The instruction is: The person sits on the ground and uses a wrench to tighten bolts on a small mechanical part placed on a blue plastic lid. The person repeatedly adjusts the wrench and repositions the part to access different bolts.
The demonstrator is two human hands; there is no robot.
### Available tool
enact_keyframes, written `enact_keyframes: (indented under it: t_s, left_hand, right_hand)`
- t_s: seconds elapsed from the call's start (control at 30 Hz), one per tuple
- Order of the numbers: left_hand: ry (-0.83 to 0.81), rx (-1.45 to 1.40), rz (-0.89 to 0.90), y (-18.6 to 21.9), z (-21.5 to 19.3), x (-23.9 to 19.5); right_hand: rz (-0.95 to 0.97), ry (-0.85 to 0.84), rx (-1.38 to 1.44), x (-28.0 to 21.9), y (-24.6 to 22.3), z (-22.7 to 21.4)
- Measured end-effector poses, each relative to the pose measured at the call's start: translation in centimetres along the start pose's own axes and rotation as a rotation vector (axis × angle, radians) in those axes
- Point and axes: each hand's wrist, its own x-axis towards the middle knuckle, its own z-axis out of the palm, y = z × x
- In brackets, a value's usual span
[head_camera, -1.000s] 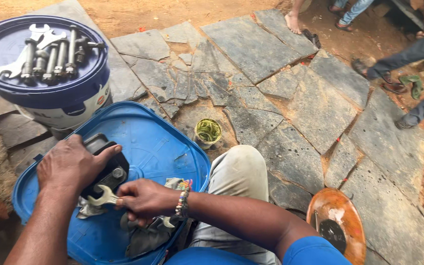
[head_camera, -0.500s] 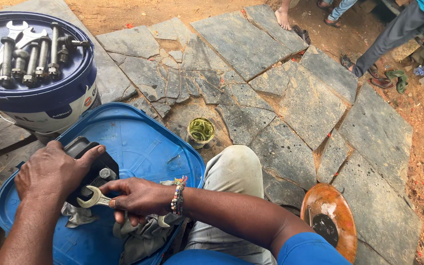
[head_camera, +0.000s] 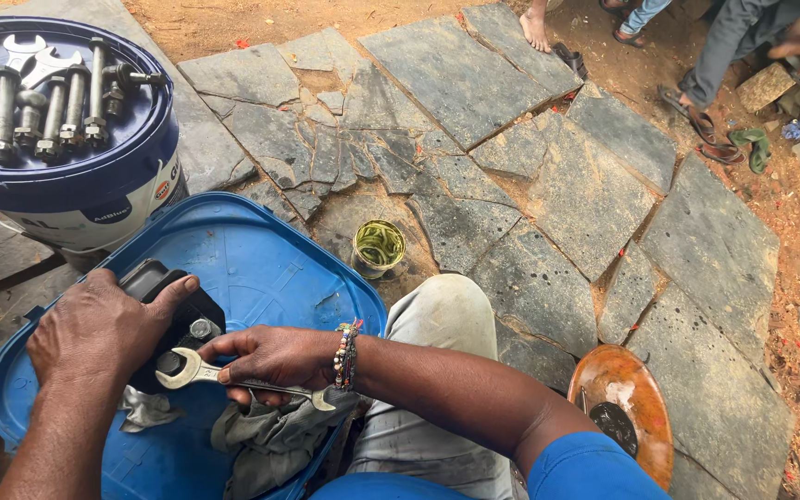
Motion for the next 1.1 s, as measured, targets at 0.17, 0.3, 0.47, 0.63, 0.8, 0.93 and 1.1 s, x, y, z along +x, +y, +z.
enact_keyframes:
  t_s: [0.17, 0.3, 0.47, 0.63, 0.8, 0.93, 1.1]
  left_hand:
    - [-0.027, 0.017, -0.005, 0.5, -0.3, -0.6]
    - [0.004, 0.004, 0.023, 0.5, -0.6, -0.8]
    - [0.022, 0.028, 0.058, 0.5, -0.3, -1.0]
    - [-0.016, 0.023, 0.031, 0.6, -0.3, -1.1]
    - [-0.03, 0.04, 0.025, 0.4, -0.1, -1.1]
    - [-0.003, 0.046, 0.046, 0.5, 0.0, -1.2]
    - [-0.019, 0.04, 0.042, 0.4, 0.1, -1.1]
  right_hand:
    - [0.019, -0.006, -0.075, 0.3, -0.6, -0.5]
    - [0.039, 0.043, -0.1, 0.6, -0.3, 0.0]
    - [0.032, 0.051, -0.036, 0.3, 0.5, 0.5]
    - [0.051, 0.05, -0.068, 0.3, 0.1, 0.0]
    - [0.034, 0.02, 0.009, 0.2, 0.6, 0.2]
    - [0.037, 0.008, 0.071, 0.0, 0.8, 0.2]
    - [0.032, -0.014, 0.029, 0.2, 0.8, 0.0]
